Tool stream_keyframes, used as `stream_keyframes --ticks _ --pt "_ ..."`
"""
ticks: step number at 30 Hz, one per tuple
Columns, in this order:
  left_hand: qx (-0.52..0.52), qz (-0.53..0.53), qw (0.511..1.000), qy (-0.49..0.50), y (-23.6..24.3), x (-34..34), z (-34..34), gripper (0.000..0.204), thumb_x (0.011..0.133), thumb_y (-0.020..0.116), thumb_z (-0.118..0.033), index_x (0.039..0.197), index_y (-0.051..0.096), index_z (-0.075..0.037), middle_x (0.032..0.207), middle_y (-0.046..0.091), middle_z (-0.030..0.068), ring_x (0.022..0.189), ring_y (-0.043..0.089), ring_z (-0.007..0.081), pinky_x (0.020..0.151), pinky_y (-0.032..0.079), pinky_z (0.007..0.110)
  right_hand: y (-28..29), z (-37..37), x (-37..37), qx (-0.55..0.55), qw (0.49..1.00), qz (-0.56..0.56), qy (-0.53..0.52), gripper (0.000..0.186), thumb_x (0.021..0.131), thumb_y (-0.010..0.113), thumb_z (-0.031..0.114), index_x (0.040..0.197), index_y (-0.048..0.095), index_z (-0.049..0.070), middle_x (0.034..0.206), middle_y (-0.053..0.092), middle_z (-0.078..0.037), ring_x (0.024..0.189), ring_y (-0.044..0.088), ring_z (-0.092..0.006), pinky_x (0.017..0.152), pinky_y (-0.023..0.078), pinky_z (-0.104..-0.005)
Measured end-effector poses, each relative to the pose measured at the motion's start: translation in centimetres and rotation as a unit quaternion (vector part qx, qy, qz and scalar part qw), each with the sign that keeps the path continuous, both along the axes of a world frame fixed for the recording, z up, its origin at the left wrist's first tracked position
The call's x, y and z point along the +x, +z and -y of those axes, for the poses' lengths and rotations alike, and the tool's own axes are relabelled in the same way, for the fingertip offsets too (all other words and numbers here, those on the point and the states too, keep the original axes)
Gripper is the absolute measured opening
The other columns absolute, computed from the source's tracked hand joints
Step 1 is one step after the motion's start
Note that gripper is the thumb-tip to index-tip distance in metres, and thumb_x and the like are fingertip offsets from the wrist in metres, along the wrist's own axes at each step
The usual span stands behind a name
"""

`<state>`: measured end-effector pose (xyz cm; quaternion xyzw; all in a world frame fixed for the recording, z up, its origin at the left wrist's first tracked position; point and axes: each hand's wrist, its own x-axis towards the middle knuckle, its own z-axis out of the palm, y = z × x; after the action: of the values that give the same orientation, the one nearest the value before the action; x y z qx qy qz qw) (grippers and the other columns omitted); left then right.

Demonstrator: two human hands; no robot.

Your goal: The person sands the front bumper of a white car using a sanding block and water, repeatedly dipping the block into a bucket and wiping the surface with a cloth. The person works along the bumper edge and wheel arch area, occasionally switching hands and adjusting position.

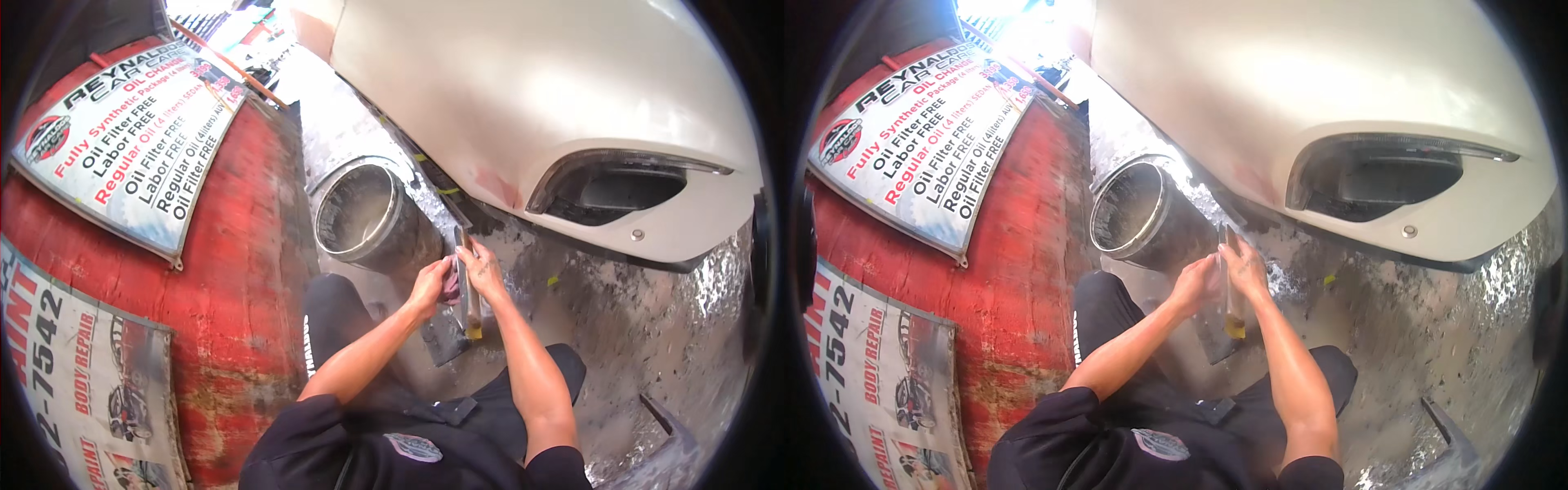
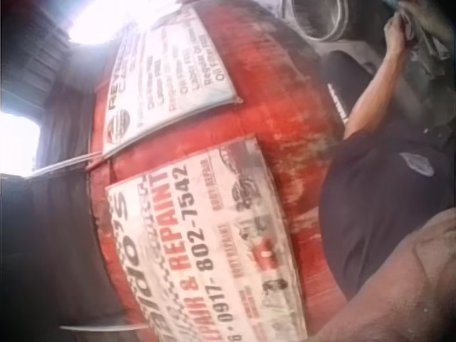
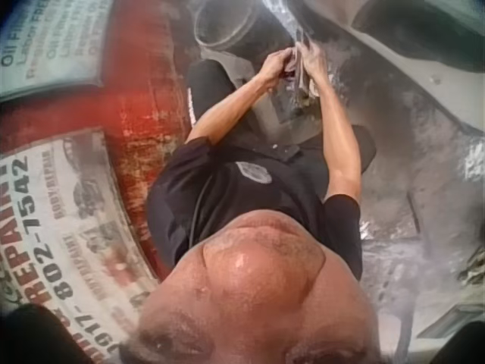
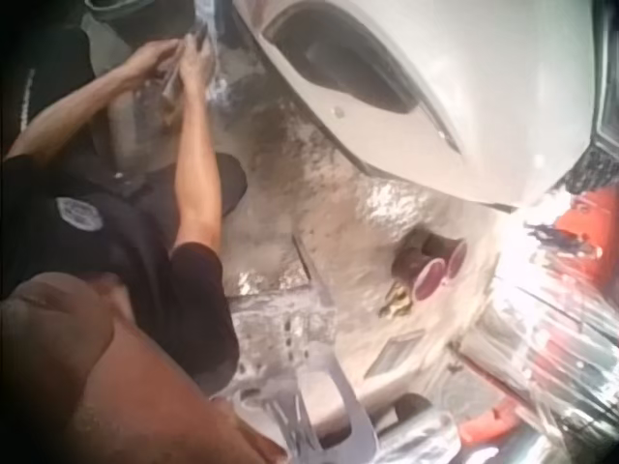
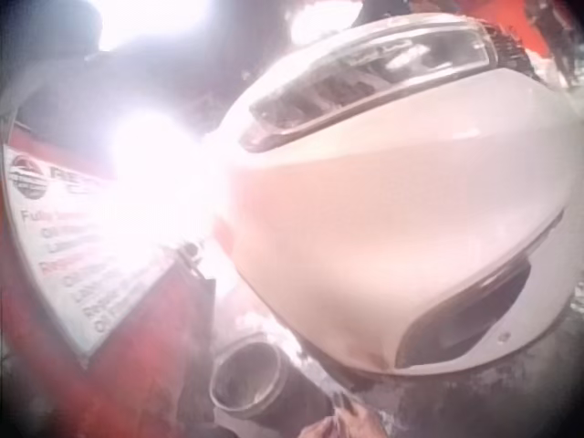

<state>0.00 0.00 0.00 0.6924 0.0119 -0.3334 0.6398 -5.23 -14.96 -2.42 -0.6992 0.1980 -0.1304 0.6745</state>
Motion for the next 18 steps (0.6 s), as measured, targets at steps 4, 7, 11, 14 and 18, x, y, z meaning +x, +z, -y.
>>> stream_keyframes --ticks 4,7,11,14,18 --pt "0.028 -0.015 0.999 0.012 1.2 0.0 -0.1 0.042 0.103 0.061 -0.044 0.104 0.071 -0.003 0.09 0.071 0.0031 0.077 0.065 0.0104 0.071 0.052 0.028 0.3 0.3 -0.5 0.017 0.999 0.005 0.029 0.065 0.092 0.065 0.043 0.141 0.058 0.0 0.135 0.063 -0.026 0.129 0.06 -0.0372 0.108 0.045 -0.0414" --pt "0.023 -0.03 0.999 0.013 2.7 -0.9 0.9 0.043 0.103 0.061 -0.048 0.102 0.069 -0.005 0.082 0.063 0.0007 0.07 0.06 0.0108 0.063 0.048 0.029 -0.4 0.4 -0.8 -0.013 0.999 0.021 0.032 0.068 0.093 0.067 0.044 0.141 0.057 -0.003 0.134 0.065 -0.025 0.126 0.062 -0.0323 0.107 0.045 -0.0387" --pt "-0.043 -0.074 0.996 -0.016 3.3 -1.0 1.2 0.042 0.103 0.058 -0.052 0.098 0.065 -0.01 0.064 0.045 -0.0038 0.052 0.046 0.0106 0.048 0.041 0.032 -0.8 0.4 -0.6 0.017 0.997 0.055 0.049 0.06 0.095 0.069 0.037 0.139 0.06 -0.003 0.126 0.071 -0.019 0.118 0.065 -0.0208 0.103 0.048 -0.0335" --pt "-0.085 -0.123 0.988 -0.043 2.9 0.3 0.3 0.039 0.102 0.061 -0.047 0.105 0.069 -0.008 0.085 0.063 -0.0001 0.072 0.061 0.0123 0.065 0.051 0.031 -0.3 0.6 -0.8 0.04 0.992 0.086 0.081 0.054 0.097 0.067 0.031 0.139 0.06 -0.003 0.126 0.071 -0.016 0.117 0.064 -0.0173 0.102 0.048 -0.0317" --pt "-0.075 -0.107 0.99 -0.044 3.0 0.8 0.1 0.034 0.1 0.065 -0.045 0.106 0.068 -0.011 0.091 0.063 0.0017 0.078 0.062 0.0156 0.064 0.053 0.034 -0.2 0.8 -1.3 0.081 0.983 0.073 0.148 0.07 0.095 0.065 0.046 0.147 0.053 0.001 0.143 0.06 -0.023 0.134 0.057 -0.0292 0.111 0.042 -0.036"
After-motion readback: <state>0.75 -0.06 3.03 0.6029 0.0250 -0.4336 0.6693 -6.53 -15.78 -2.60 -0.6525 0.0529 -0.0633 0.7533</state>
